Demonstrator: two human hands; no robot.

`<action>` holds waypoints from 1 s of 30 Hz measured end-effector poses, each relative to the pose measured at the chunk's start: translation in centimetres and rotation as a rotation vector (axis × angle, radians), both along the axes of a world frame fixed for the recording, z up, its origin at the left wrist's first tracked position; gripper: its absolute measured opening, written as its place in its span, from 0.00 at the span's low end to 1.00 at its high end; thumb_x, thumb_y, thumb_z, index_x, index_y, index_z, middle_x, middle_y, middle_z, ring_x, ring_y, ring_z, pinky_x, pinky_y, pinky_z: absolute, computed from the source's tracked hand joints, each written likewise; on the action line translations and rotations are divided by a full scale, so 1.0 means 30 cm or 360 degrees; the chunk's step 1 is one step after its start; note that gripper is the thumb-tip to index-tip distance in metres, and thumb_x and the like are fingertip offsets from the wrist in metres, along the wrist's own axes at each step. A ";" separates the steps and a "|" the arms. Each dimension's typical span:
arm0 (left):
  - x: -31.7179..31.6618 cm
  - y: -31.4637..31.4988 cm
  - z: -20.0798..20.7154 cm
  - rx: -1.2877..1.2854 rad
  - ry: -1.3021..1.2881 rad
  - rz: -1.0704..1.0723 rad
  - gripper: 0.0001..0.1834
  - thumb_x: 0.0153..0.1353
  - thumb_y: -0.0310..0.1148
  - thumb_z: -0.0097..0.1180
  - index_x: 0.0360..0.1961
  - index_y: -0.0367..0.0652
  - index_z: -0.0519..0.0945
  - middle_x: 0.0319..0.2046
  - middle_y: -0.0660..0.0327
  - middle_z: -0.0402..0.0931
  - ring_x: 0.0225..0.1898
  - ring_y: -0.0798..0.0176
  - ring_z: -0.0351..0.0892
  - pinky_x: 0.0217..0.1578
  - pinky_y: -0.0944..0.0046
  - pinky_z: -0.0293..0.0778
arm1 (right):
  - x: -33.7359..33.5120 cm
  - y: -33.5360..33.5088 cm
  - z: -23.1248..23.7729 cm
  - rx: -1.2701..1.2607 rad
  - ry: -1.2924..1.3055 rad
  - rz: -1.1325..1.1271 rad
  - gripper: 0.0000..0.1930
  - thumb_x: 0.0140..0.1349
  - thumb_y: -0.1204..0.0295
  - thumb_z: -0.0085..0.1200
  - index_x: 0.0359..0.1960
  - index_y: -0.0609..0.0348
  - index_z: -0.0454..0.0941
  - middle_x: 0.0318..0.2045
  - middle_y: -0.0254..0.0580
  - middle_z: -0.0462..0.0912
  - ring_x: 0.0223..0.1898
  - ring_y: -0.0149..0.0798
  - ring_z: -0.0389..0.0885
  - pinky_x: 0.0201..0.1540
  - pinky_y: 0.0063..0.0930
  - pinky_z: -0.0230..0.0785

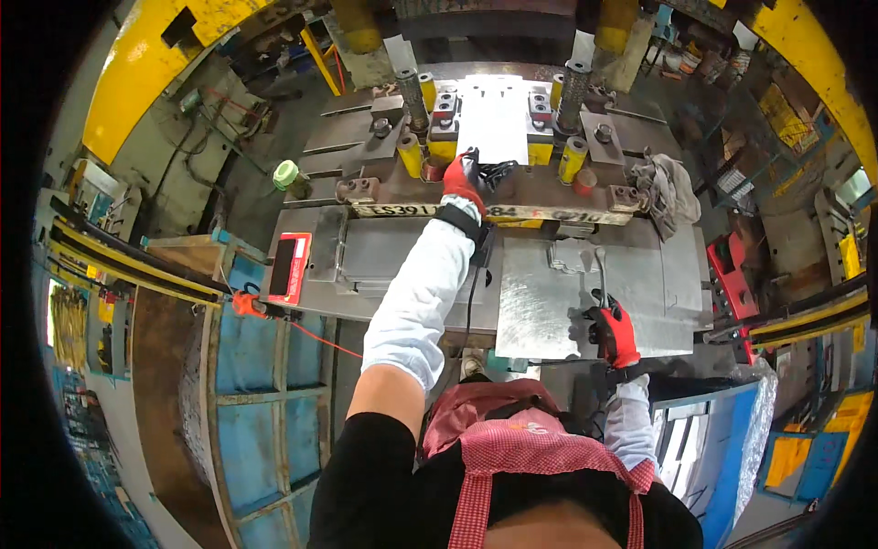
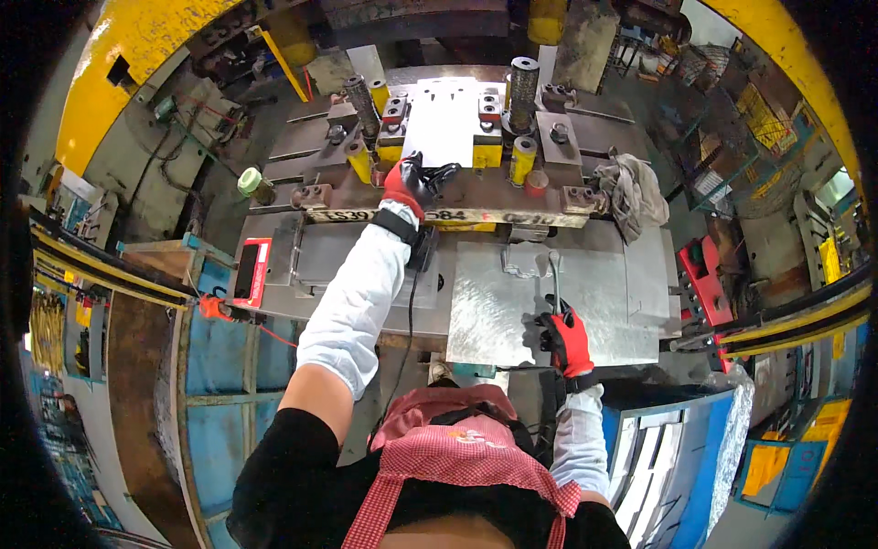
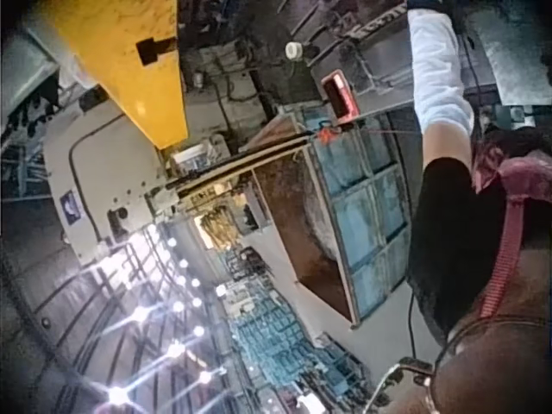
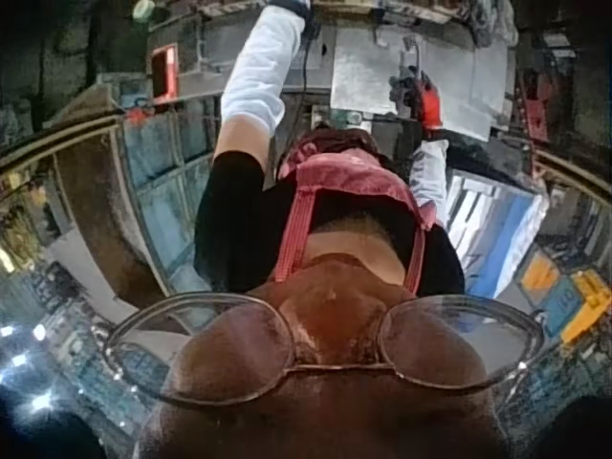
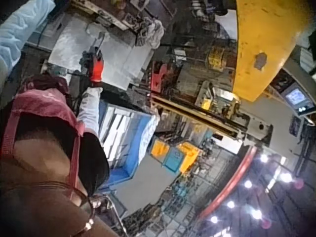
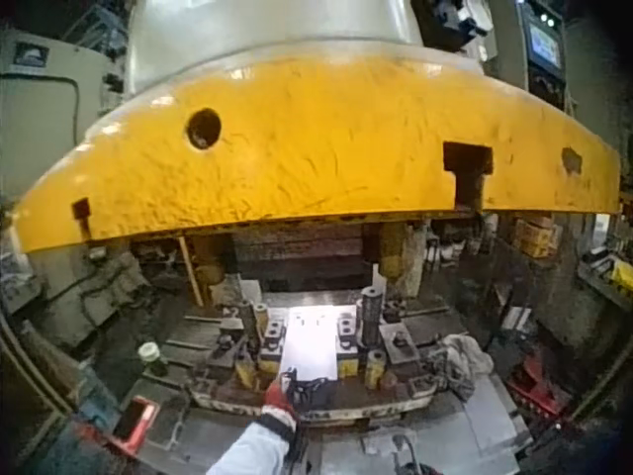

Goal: Operating an industrial press machine to stamp metal components and removing scrap material.

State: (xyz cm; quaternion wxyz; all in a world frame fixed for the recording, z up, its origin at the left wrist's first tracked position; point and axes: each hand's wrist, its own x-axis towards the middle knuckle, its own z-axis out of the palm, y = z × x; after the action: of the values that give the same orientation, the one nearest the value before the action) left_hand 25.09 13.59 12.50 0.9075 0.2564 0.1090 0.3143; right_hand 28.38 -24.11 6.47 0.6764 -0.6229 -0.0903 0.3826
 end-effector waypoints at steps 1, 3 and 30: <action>0.001 -0.002 -0.004 -0.0048 0.0032 -0.0031 0.24 0.64 0.38 0.34 0.53 0.28 0.62 0.45 0.41 0.70 0.44 0.41 0.73 0.47 0.49 0.73 | -0.020 -0.013 0.009 0.0071 0.0007 -0.0053 0.20 0.58 0.72 0.47 0.54 0.56 0.65 0.26 0.38 0.78 0.16 0.25 0.69 0.17 0.20 0.64; -0.035 0.008 -0.007 -0.0037 -0.0021 -0.0091 0.24 0.64 0.39 0.35 0.53 0.28 0.62 0.46 0.42 0.70 0.46 0.43 0.72 0.48 0.50 0.72 | -0.017 -0.057 -0.010 0.0126 0.0062 -0.0077 0.22 0.58 0.72 0.47 0.56 0.54 0.63 0.26 0.40 0.78 0.16 0.27 0.69 0.18 0.22 0.65; -0.854 -0.442 -0.413 0.2348 0.2910 -0.0221 0.27 0.52 0.41 0.51 0.56 0.62 0.65 0.63 0.59 0.50 0.64 0.48 0.47 0.59 0.52 0.54 | 0.082 -0.271 -0.241 0.0590 0.0444 -0.0287 0.18 0.57 0.71 0.49 0.50 0.52 0.63 0.23 0.43 0.73 0.17 0.37 0.69 0.20 0.31 0.65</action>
State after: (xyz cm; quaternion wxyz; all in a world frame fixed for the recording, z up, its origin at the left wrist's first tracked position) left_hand -0.53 0.33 0.10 0.1389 0.8551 0.4970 -0.0496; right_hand 30.85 -32.23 -0.75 0.8164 -0.4349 -0.0086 0.3798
